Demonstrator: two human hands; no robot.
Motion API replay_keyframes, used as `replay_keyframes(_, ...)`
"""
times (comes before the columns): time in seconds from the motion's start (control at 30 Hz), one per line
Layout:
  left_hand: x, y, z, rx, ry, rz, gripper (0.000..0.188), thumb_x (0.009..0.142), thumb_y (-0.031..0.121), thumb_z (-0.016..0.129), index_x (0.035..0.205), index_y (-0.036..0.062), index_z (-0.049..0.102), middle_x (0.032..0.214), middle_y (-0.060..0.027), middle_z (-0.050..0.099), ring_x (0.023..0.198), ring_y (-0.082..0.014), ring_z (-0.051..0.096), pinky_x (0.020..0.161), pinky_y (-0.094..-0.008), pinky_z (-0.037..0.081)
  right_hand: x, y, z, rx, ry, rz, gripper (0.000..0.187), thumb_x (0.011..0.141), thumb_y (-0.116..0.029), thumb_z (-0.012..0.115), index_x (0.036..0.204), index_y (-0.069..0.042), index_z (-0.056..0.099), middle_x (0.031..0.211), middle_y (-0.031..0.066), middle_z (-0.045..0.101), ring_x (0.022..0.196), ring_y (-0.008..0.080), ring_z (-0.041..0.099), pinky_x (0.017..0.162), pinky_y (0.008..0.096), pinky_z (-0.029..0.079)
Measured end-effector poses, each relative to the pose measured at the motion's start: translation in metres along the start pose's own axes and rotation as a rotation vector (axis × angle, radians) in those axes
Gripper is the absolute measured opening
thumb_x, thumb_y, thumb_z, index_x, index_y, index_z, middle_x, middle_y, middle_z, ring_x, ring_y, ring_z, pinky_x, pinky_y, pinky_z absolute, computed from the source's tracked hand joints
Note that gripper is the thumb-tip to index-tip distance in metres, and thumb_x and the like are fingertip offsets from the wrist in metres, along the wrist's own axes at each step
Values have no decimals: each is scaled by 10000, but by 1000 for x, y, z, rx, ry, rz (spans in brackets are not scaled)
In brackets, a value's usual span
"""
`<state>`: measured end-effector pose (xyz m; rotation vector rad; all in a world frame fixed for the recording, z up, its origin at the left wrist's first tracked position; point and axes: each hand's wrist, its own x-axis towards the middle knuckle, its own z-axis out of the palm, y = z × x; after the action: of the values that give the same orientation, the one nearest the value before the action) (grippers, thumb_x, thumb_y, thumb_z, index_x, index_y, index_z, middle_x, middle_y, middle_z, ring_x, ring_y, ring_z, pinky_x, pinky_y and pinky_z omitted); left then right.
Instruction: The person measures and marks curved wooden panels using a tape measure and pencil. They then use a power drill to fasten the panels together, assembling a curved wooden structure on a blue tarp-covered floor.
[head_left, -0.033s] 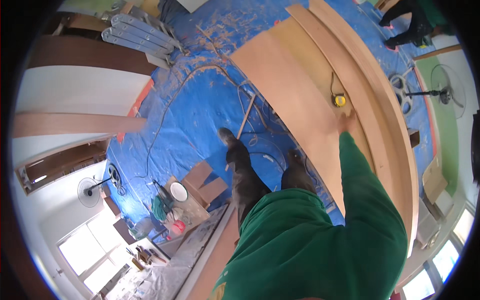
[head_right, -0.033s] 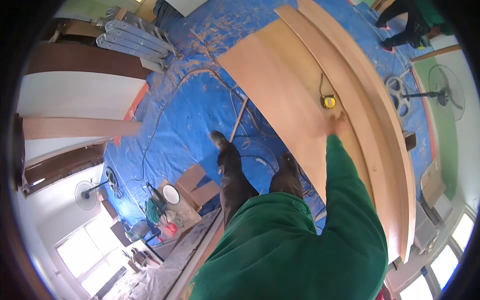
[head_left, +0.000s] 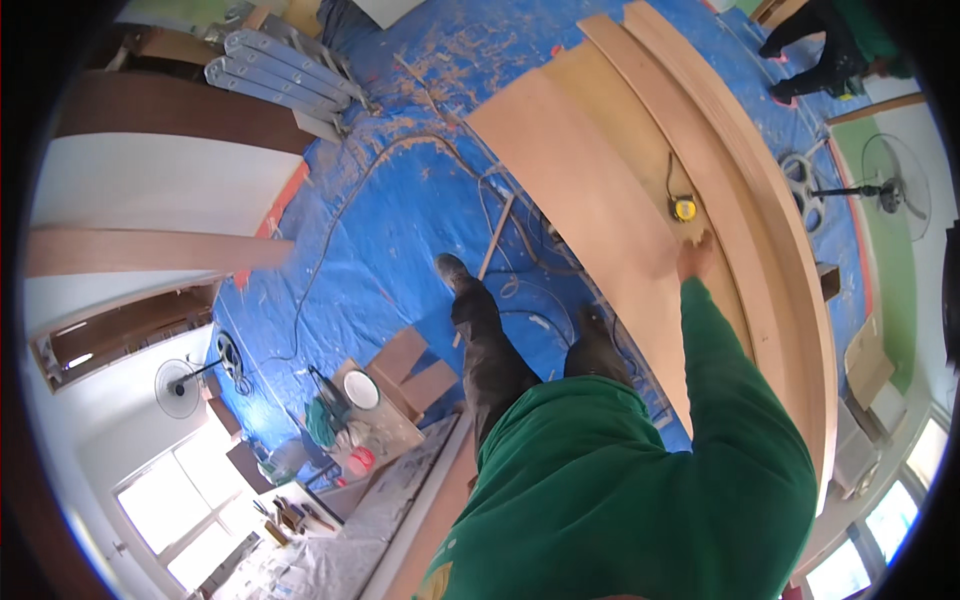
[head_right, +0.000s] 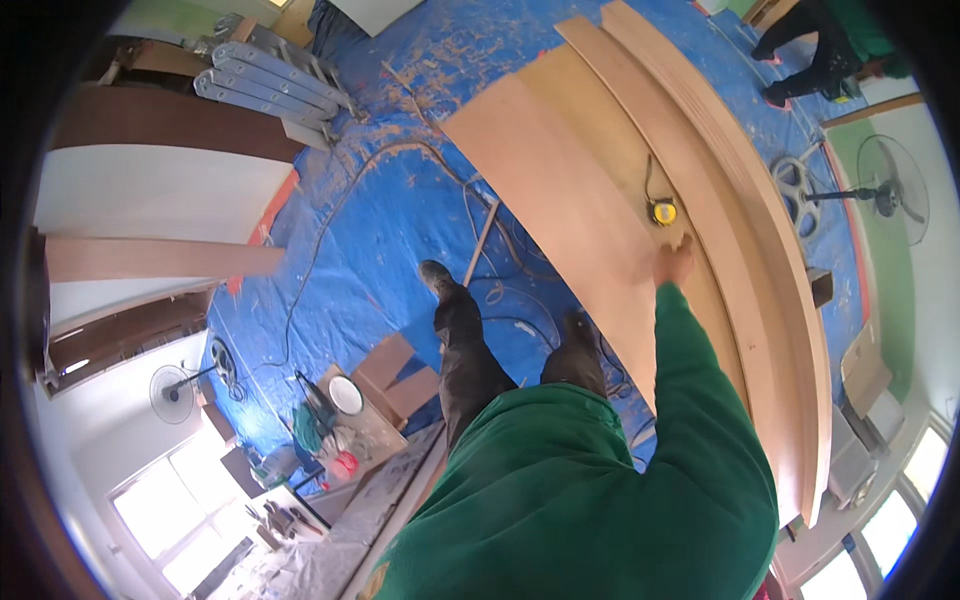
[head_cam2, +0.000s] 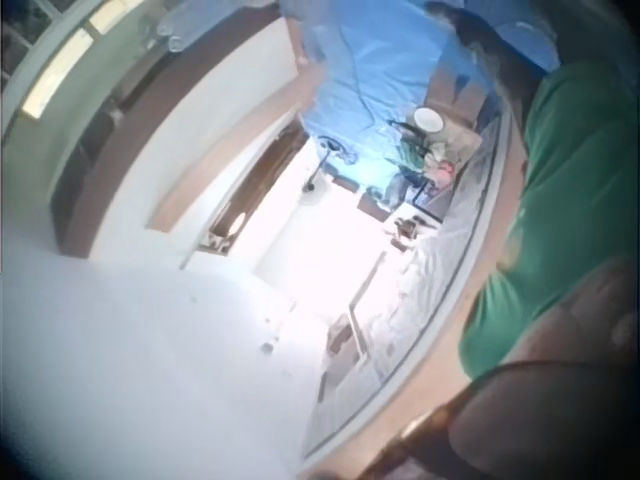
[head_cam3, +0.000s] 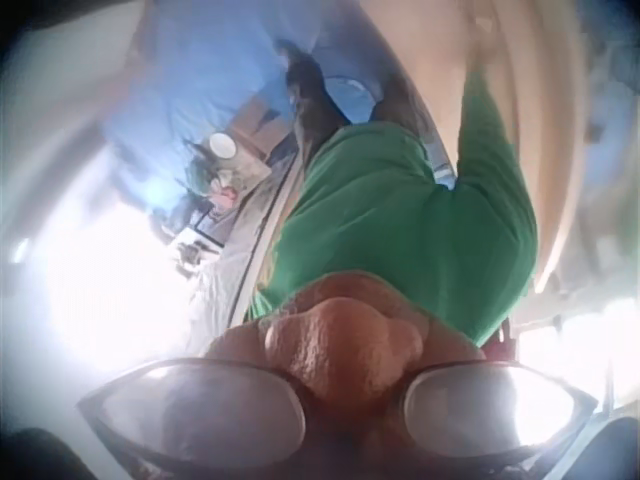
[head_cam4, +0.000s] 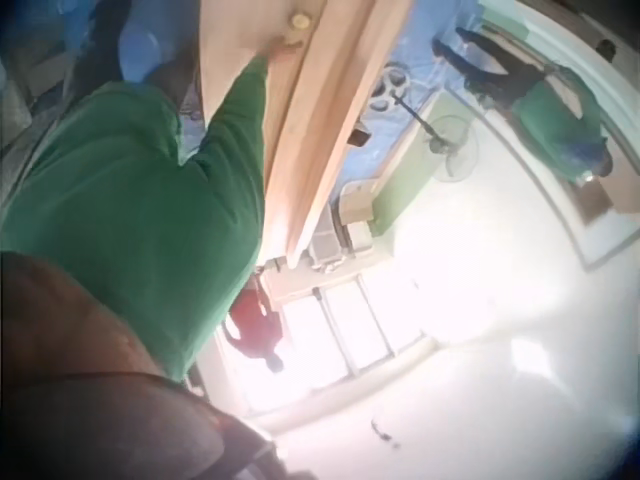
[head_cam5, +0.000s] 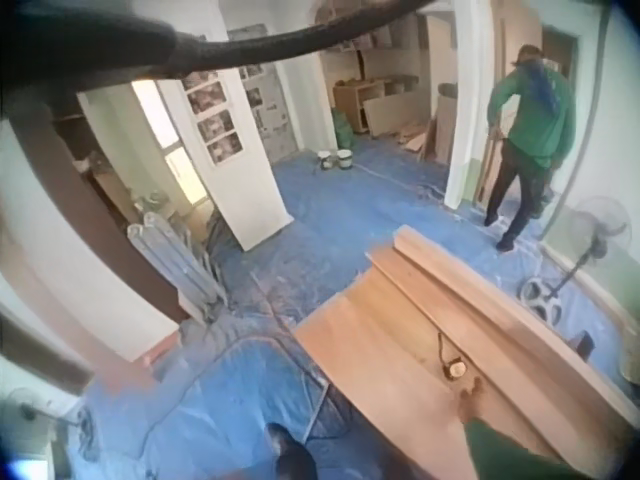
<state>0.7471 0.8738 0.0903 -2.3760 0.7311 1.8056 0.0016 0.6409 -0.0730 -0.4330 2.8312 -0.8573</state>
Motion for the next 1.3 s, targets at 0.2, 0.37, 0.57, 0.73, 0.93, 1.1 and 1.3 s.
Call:
replay_keyframes(0.2, 157, 141, -141, 69, -93, 31, 394, 1110, 298, 598, 1418, 65, 676, 1079, -140, 770, 1026, -316, 766, 809, -442, 650, -129, -53, 1, -199, -96, -113, 331, 1048, -99, 573, 1373, -138, 620, 1221, 224, 766, 1133, 458, 725, 951, 568, 568)
replay_keyframes(0.37, 334, 360, -312, 16, -371, 263, 369, 1086, 251, 624, 1407, 79, 677, 1052, -122, 764, 929, -278, 759, 739, -416, 628, -242, -141, 35, -265, -218, 127, 244, 1070, -219, 595, 1272, -134, 704, 1009, 265, 770, 958, 491, 741, 846, 600, 576)
replay_keyframes(0.57, 363, 774, -383, 398, -93, 400, 475, 1054, 440, 680, 1389, 105, 649, 1224, -78, 736, 1010, -231, 701, 871, -413, 549, -330, -216, 72, -219, -218, 35, 230, 1037, -278, 655, 1052, -121, 823, 975, 230, 767, 942, 471, 737, 845, 590, 579)
replay_keyframes(0.73, 382, 998, -259, 593, -290, 717, 426, 1065, 420, 697, 1329, 85, 698, 1176, -71, 764, 1012, -203, 721, 832, -393, 573, -405, -177, 138, -392, -644, 165, 223, 945, -342, 749, 1001, -153, 853, 1016, 173, 761, 999, 401, 740, 873, 508, 602)
replay_keyframes(0.93, 365, 1058, -19, 597, -617, 690, 336, 1078, 331, 670, 1252, 52, 736, 1019, -71, 779, 843, -197, 749, 660, -315, 557, -447, -175, 223, -361, -870, 519, 246, 878, -409, 799, 926, -178, 869, 1038, 98, 811, 986, 322, 786, 846, 430, 645)
replay_keyframes(1.1, 303, 1037, 79, 896, -695, 538, 438, 1087, 377, 678, 1399, 70, 645, 1143, -110, 735, 929, -250, 752, 704, -380, 574, -441, -309, 280, -284, -602, 450, 296, 829, -364, 817, 1055, -176, 849, 1084, 77, 807, 968, 324, 787, 882, 466, 647)
replay_keyframes(1.3, 339, 1129, 173, 1178, -700, 501, 615, 1049, 412, 735, 1531, 83, 542, 1354, -179, 685, 1121, -338, 723, 892, -511, 604, -314, -454, 212, 663, -38, 971, 218, 1011, -259, 679, 984, -46, 716, 1040, 114, 790, 849, 326, 790, 798, 420, 638)
